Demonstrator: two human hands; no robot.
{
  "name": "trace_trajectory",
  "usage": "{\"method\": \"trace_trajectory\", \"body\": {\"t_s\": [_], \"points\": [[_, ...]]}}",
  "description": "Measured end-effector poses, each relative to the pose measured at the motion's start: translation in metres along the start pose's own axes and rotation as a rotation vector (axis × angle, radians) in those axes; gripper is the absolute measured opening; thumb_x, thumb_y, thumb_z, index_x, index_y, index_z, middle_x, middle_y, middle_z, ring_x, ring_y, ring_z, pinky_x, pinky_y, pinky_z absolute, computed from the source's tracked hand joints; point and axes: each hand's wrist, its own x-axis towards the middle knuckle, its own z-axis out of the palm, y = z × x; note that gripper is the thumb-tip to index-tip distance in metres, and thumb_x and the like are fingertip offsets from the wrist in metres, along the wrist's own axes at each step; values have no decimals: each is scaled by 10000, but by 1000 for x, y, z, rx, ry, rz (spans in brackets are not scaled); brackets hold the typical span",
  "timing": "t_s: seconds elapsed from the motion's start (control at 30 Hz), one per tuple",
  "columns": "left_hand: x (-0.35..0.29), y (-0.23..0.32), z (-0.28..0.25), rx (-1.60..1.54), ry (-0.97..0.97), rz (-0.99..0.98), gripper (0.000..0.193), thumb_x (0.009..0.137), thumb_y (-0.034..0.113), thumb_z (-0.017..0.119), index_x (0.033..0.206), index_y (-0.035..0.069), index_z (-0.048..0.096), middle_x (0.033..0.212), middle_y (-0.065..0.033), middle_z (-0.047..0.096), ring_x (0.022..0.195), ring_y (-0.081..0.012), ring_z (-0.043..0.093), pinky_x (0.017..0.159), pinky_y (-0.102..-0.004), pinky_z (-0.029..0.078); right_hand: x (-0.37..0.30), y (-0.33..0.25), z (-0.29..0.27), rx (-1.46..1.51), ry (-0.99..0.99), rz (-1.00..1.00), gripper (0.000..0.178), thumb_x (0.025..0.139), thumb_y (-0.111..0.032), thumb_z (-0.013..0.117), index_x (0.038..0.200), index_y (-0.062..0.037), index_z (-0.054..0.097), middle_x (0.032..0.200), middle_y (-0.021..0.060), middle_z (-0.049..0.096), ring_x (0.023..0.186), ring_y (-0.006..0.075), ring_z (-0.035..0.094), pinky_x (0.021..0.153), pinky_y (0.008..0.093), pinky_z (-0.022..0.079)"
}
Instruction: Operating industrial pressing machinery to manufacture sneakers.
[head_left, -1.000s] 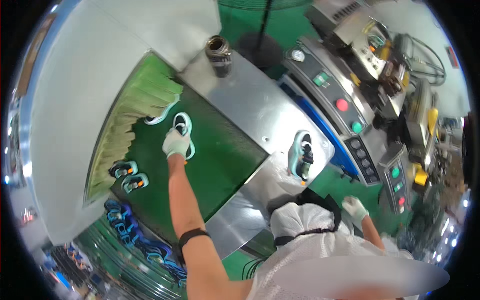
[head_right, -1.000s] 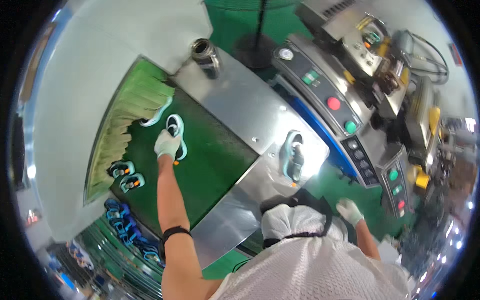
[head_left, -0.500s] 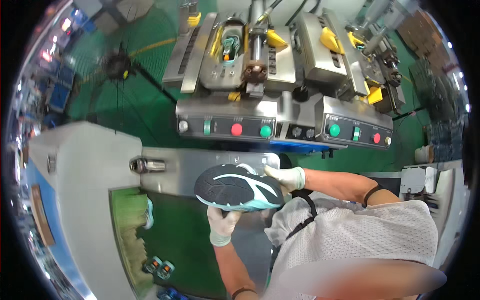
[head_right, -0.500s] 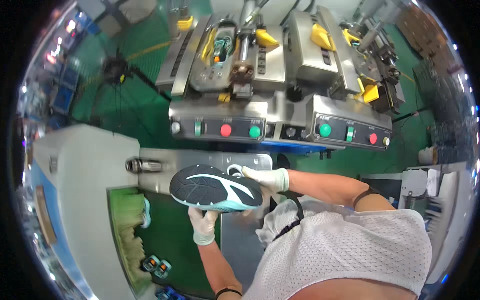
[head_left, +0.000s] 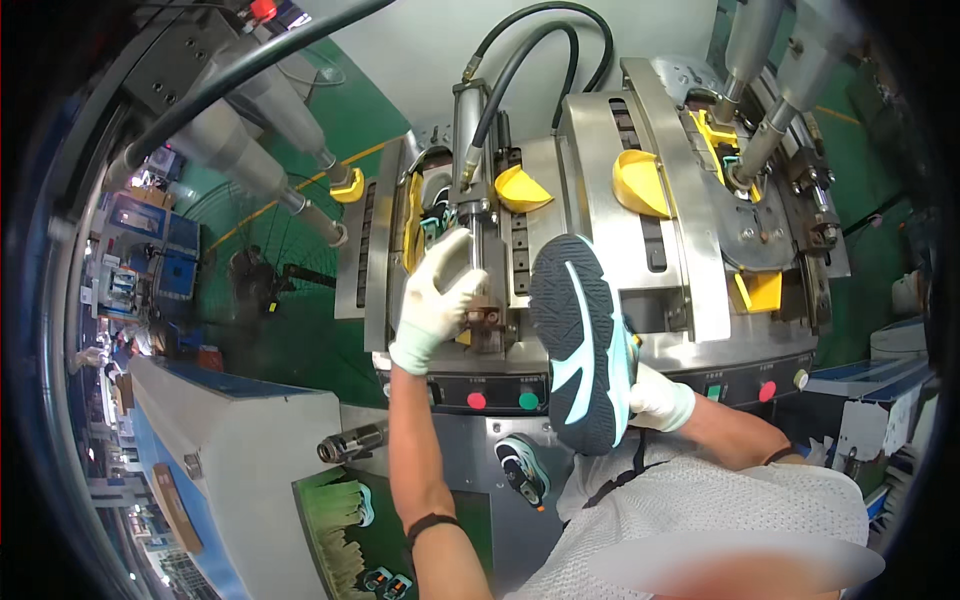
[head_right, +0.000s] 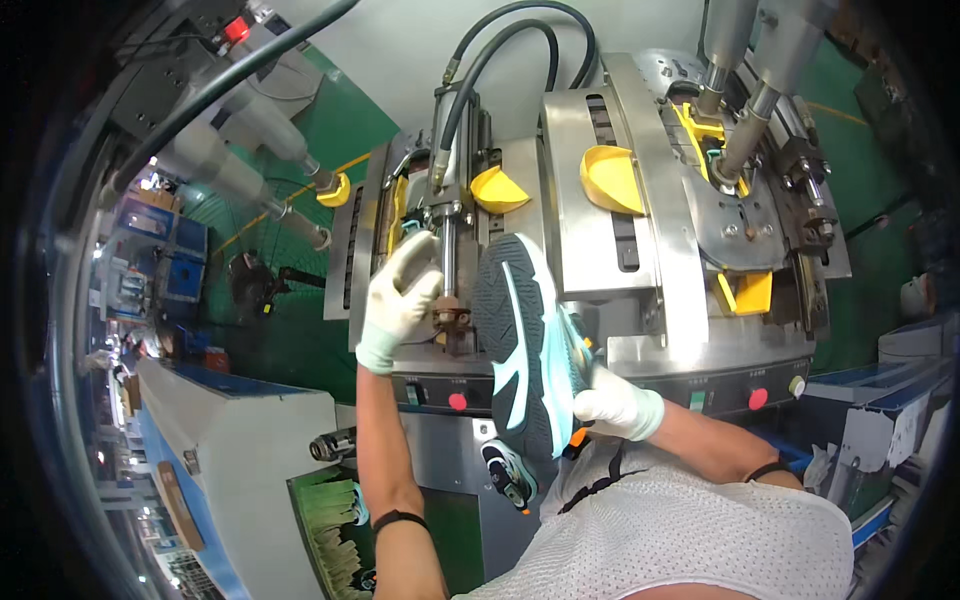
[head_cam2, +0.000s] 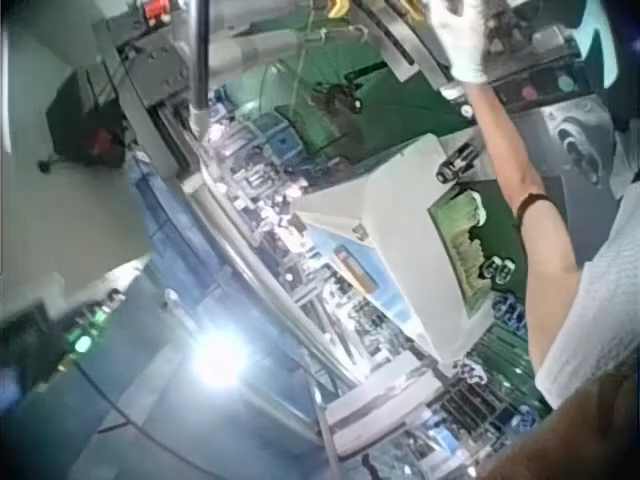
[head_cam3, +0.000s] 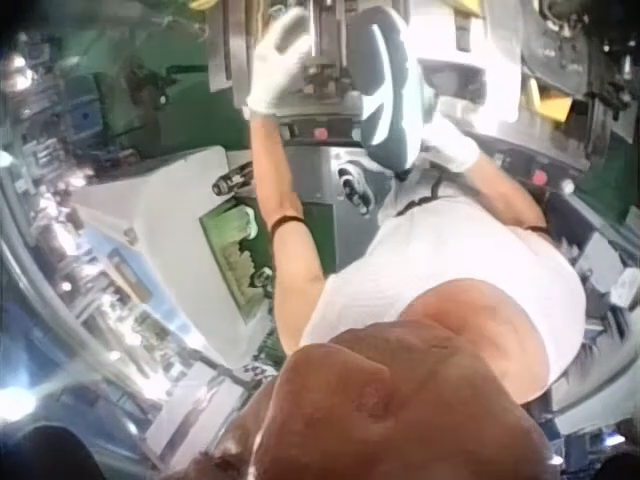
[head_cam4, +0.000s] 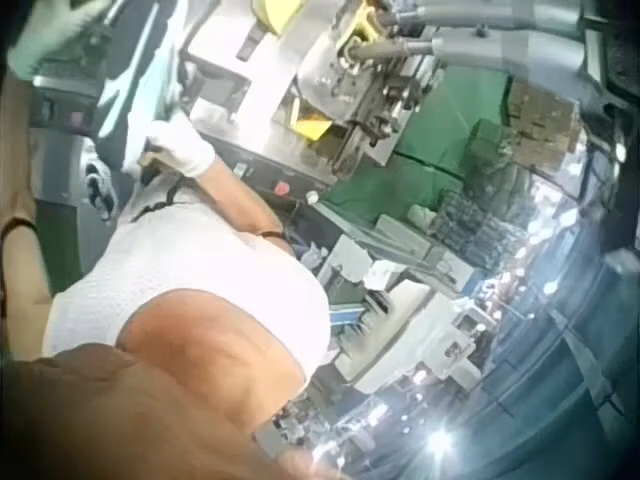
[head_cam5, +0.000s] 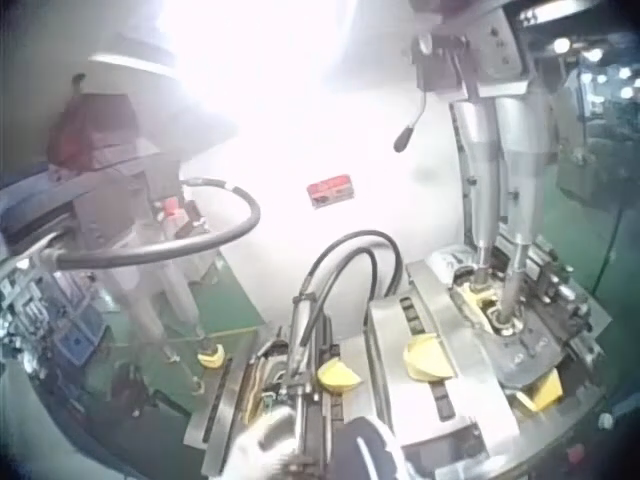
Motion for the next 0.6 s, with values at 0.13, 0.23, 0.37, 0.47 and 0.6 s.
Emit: {"method": "trace_trajectory", "body": {"t_s": [0.13, 0.23, 0.37, 0.47, 0.6], "points": [[86, -120, -5, 503, 232, -141, 652, 850, 300, 772, 1375, -4, 531, 1304, -224, 600, 1175, -341, 615, 1028, -388, 473, -12, -38, -20, -189, 70, -238, 1001, 685, -339, 941, 1455, 10, 405, 1311, 106, 610, 1213, 197, 580, 1047, 364, 456], [100, -203, 2, 647, 140, -373, 669, 801, 340, 788, 1345, 38, 544, 1276, -230, 616, 1150, -387, 619, 1005, -419, 484, -38, -49, -20, -124, -31, -239, 1007, 625, -217, 977, 1445, 12, 438, 1336, 119, 611, 1217, 225, 583, 1048, 391, 452], [106, -237, 18, 588, 298, -509, 554, 764, 345, 810, 1168, 32, 596, 1093, -209, 690, 1017, -374, 673, 916, -420, 519, -61, -25, -43, -30, -27, -278, 962, 640, -108, 937, 1457, 15, 444, 1361, 137, 603, 1227, 241, 584, 1045, 400, 453], [124, -204, -6, 370, 274, -589, 564, 752, 425, 825, 1097, 9, 662, 1020, -214, 722, 963, -374, 703, 862, -416, 545, -62, -39, -30, -91, 87, -293, 837, 673, -39, 896, 1404, 11, 493, 1299, 143, 635, 1155, 240, 630, 976, 378, 508], [85, -130, -53, 376, 359, -337, 579, 810, 325, 809, 1179, -70, 601, 1023, -201, 717, 923, -291, 704, 838, -382, 539, -36, -53, 5, -84, 2, -225, 854, 696, -119, 894, 1424, 2, 465, 1280, 160, 635, 1124, 256, 649, 965, 378, 522]]}}
